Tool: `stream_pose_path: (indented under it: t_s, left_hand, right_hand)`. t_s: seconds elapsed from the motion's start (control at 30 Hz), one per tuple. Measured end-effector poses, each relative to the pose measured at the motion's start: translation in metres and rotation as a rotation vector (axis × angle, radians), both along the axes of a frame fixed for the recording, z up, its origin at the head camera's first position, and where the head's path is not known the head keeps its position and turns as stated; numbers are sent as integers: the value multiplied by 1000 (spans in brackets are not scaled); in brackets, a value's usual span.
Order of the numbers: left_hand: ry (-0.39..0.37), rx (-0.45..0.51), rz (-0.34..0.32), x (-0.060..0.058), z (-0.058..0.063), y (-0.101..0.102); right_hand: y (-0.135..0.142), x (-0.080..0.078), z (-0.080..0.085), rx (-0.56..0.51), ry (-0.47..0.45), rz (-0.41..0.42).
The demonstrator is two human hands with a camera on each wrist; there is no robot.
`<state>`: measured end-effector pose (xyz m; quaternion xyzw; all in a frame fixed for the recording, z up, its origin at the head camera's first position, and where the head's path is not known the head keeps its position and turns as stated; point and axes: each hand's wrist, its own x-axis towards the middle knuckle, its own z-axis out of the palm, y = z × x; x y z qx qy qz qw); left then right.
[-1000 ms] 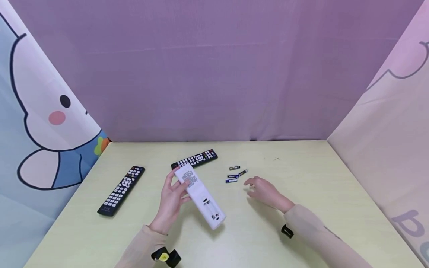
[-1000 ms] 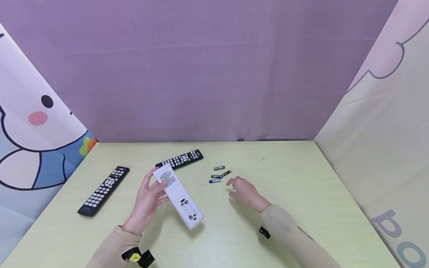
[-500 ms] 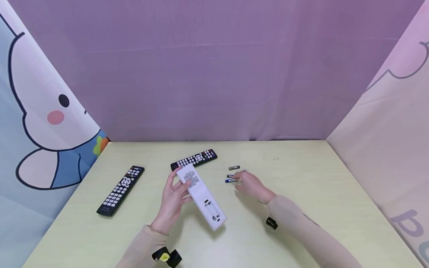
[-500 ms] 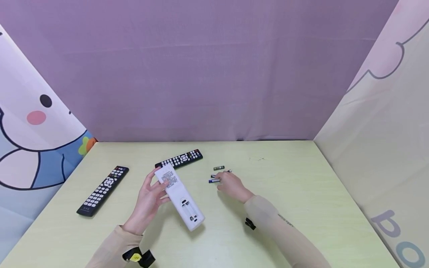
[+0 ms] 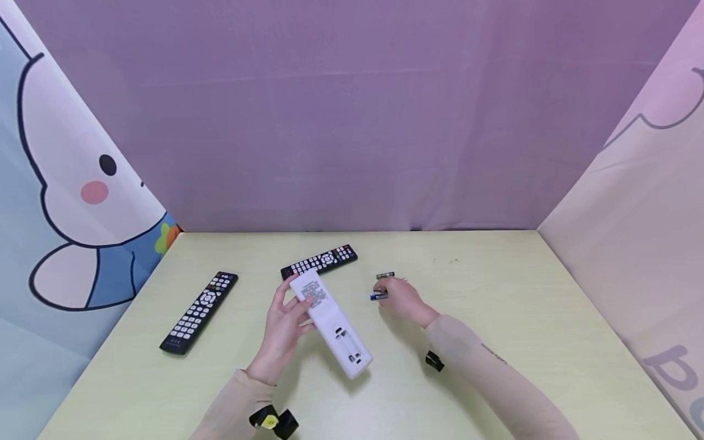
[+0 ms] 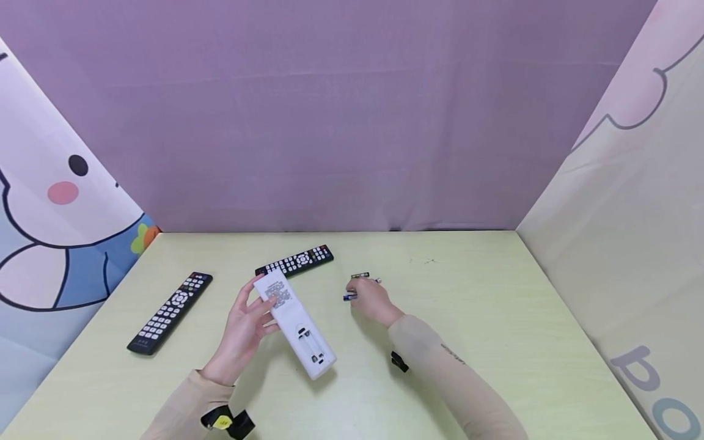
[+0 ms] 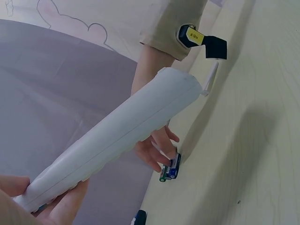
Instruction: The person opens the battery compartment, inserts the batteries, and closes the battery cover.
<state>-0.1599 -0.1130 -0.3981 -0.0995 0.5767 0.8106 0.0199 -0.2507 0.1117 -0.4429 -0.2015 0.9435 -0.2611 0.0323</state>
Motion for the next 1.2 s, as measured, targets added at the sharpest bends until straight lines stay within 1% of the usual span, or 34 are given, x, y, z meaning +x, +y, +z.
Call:
stream_pose_path:
  t_s: [0.13, 0.33, 0.53, 0.8, 0.97, 1.07, 1.2]
  left_hand:
    - [2, 1, -1, 0, 0, 0]
    - [-8, -2, 2, 0, -1, 0]
    - [-10, 1, 5, 0, -1, 0]
    - [-12, 14, 5, 0, -3, -1]
    - [-14, 9, 3, 1, -3, -2]
    - [-13, 4, 2, 1, -3, -3]
    - [-22, 21, 7, -1, -3, -3]
  right_hand:
    - [0, -1, -2, 26, -10, 0]
    - [1, -1, -4, 46, -56, -19]
    - [1, -1, -6, 45, -58, -12]
    - [4, -4, -8, -38, -101, -30]
    - [5, -3, -8, -143, -127, -33]
    - [6, -2, -7, -195, -121, -23]
    - [7, 2, -4, -250, -104, -8]
